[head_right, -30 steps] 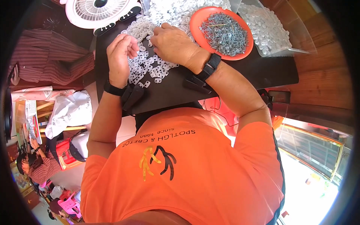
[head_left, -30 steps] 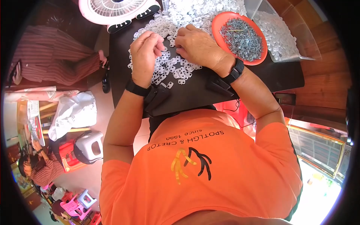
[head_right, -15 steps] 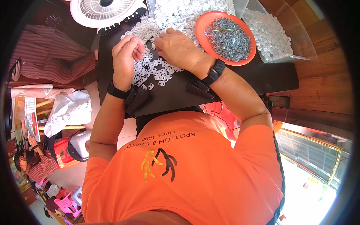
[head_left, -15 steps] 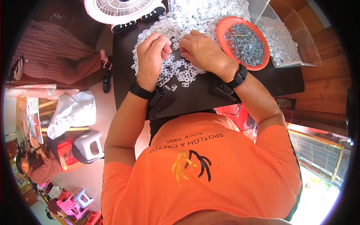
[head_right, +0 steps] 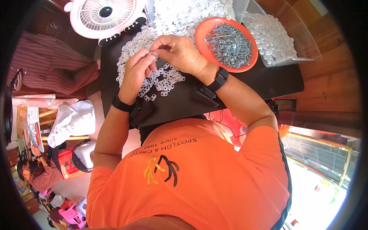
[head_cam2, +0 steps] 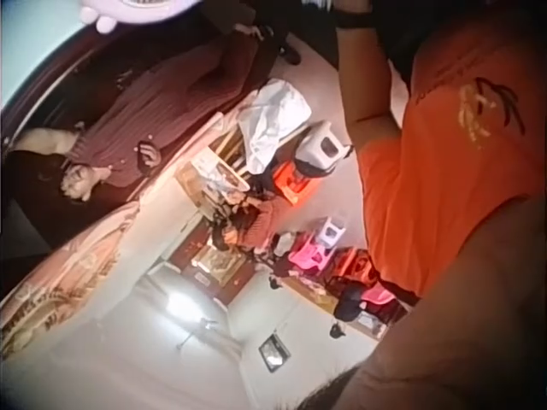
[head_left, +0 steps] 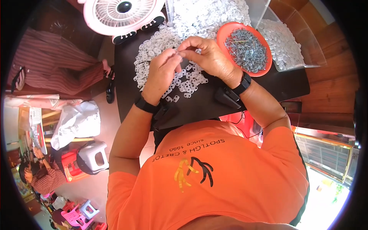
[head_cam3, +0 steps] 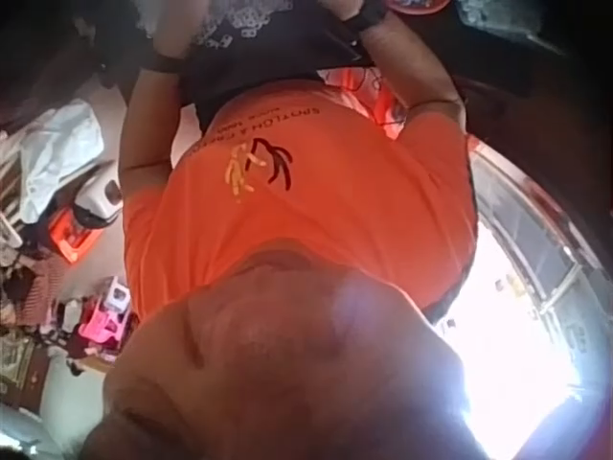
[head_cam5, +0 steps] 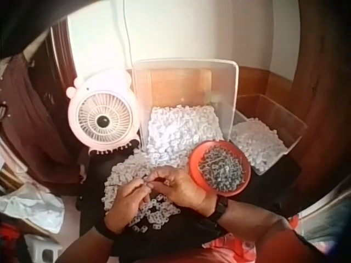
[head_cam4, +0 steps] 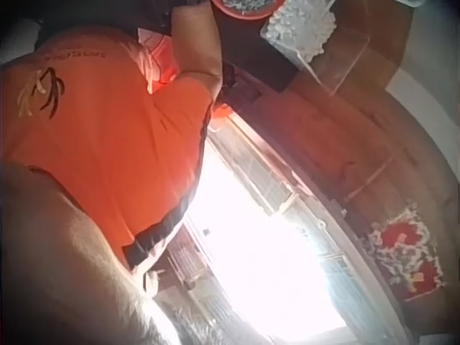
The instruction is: Inserting small metal pins or clips into white plastic housings at an assembly workbench.
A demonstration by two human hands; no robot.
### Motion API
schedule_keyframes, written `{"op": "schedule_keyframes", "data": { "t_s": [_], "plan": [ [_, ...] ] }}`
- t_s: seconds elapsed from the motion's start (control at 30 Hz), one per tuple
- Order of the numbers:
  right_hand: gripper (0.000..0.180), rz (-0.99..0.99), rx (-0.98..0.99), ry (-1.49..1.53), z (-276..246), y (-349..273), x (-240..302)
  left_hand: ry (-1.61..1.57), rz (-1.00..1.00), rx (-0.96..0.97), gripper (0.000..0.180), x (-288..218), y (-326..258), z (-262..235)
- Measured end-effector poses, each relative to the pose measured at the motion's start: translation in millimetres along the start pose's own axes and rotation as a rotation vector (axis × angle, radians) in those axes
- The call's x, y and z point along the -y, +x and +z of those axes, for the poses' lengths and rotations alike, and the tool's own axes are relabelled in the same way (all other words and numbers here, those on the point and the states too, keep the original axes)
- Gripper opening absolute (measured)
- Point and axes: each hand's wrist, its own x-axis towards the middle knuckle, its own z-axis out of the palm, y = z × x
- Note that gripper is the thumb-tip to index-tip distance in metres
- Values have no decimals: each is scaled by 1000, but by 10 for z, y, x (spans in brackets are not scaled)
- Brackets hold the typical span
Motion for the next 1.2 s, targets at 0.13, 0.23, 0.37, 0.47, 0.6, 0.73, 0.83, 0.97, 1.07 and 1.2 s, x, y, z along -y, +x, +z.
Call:
{"op": "schedule_keyframes", "data": {
  "t_s": [0.13, 0.23, 0.37, 0.47, 0.6, 0.73, 0.83, 0.97, 1.07, 1.2],
  "plan": [
    [11, 3, 19, 15, 5, 5, -32, -160, -132, 44, 22, -24, 10, -32],
    [15, -78, 59, 27, -13, -13, 21, -288, -140, 7, 21, 10, 13, -25],
    [20, -190, 81, -73, -34, -4, 42, -319, -127, 21, 20, 14, 16, -43],
    [20, -187, 69, -95, -60, -9, 95, -287, -107, 13, 19, 3, 22, -33],
    [15, -278, -31, -327, -173, 14, 128, -204, -90, 4, 18, 30, 25, -62],
    [11, -243, -200, -683, -562, 32, 359, -160, -36, -41, 21, 7, -1, -88],
    [17, -73, -197, -935, -946, 70, 230, -186, 22, -50, 19, -23, -7, -79],
    [21, 171, -69, -1182, -1215, 114, -126, -131, 22, -45, 20, -43, 3, -72],
    [20, 299, 107, -1115, -1193, 143, -253, -188, 2, -78, 18, -60, 2, -76],
    [20, 257, 68, -1287, -1119, 180, -329, -202, 5, -89, 17, -54, -2, -74]
  ]
}}
